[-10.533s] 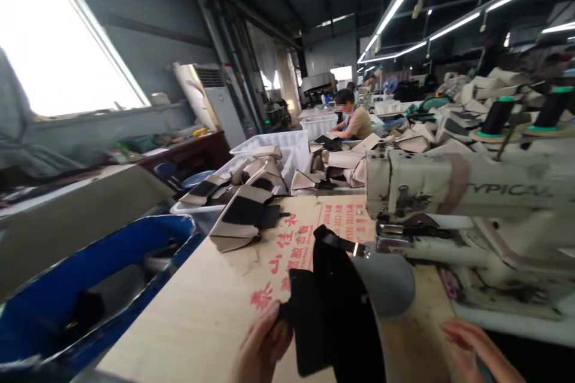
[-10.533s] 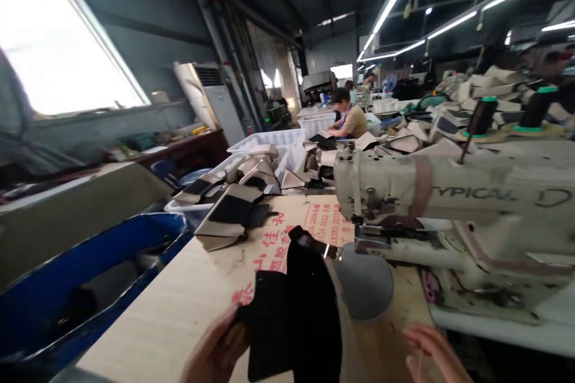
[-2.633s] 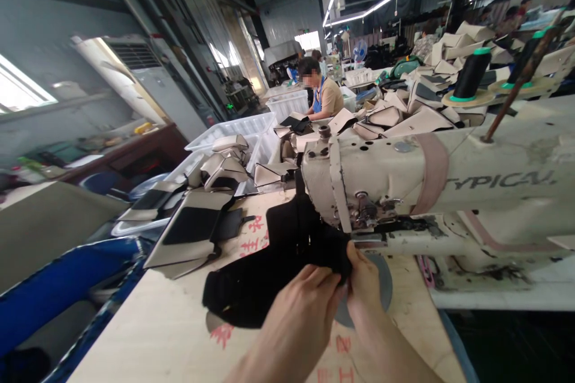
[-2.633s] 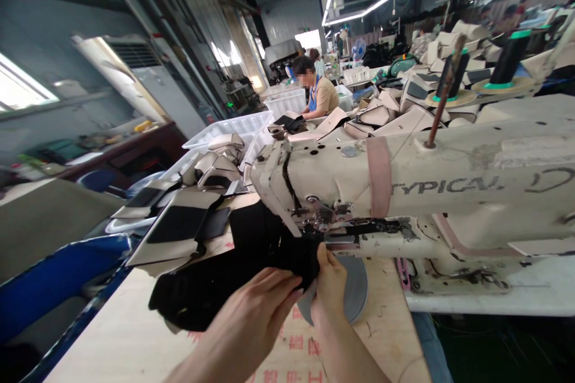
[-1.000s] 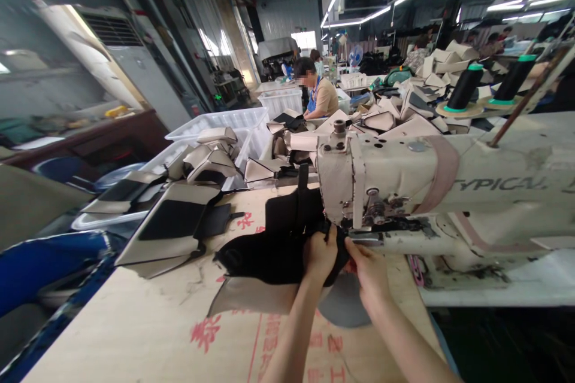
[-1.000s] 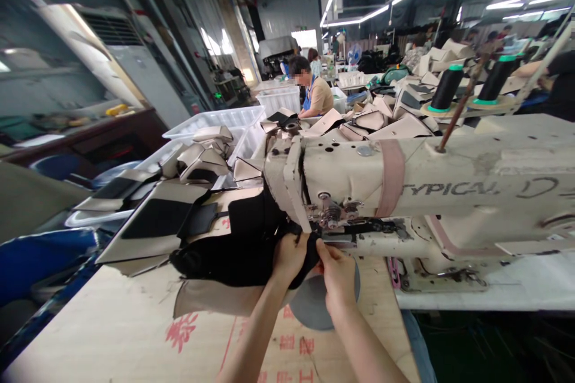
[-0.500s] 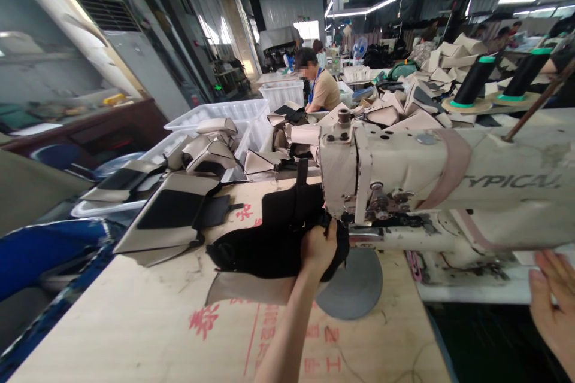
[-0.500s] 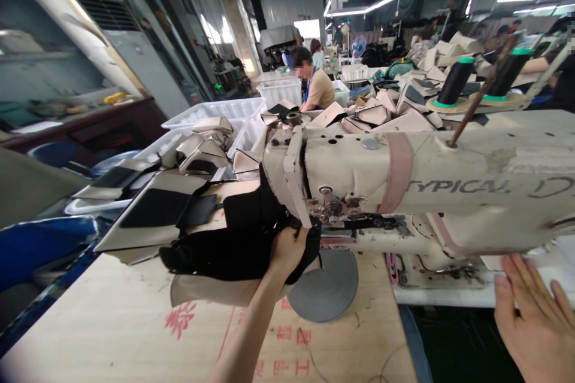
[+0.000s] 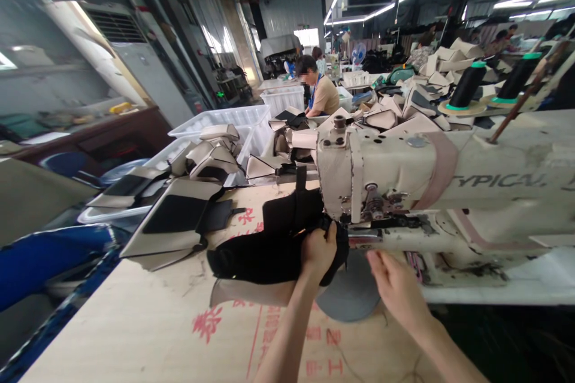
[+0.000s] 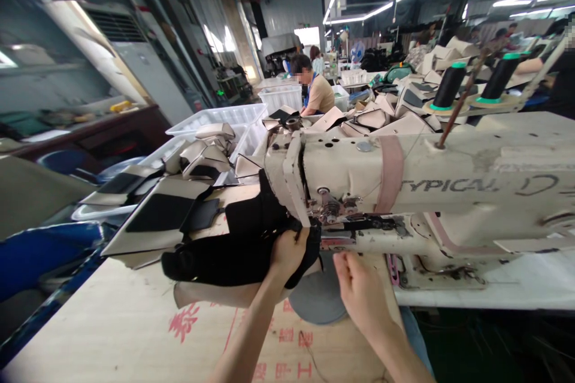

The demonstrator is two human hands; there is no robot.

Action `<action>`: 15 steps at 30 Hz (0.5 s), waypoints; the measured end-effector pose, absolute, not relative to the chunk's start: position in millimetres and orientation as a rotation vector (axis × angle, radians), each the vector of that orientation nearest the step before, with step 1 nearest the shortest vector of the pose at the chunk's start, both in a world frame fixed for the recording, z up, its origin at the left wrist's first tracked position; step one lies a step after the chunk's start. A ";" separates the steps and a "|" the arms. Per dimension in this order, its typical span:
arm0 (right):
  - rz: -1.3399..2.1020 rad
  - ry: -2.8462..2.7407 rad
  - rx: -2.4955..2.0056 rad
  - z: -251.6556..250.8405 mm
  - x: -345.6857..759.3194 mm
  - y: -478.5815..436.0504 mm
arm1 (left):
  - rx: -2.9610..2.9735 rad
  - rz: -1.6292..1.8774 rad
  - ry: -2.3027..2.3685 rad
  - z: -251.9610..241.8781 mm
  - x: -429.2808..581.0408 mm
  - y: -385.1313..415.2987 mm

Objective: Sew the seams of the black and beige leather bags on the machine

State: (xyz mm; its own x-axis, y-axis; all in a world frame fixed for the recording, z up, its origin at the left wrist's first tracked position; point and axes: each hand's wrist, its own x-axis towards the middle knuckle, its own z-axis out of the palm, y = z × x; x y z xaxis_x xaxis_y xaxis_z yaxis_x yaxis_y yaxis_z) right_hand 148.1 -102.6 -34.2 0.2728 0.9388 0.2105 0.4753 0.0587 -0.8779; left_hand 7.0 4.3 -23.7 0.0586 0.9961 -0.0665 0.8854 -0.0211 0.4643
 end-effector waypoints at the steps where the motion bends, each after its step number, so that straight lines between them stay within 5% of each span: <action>1: 0.705 -1.231 -1.524 -35.6 130.6 -87.8 | 1.966 0.389 1.882 -23.4 7.0 4.3; 15: 1.114 -0.411 -1.250 -48.0 68.2 -39.5 | 1.983 0.306 1.917 -19.9 10.4 12.0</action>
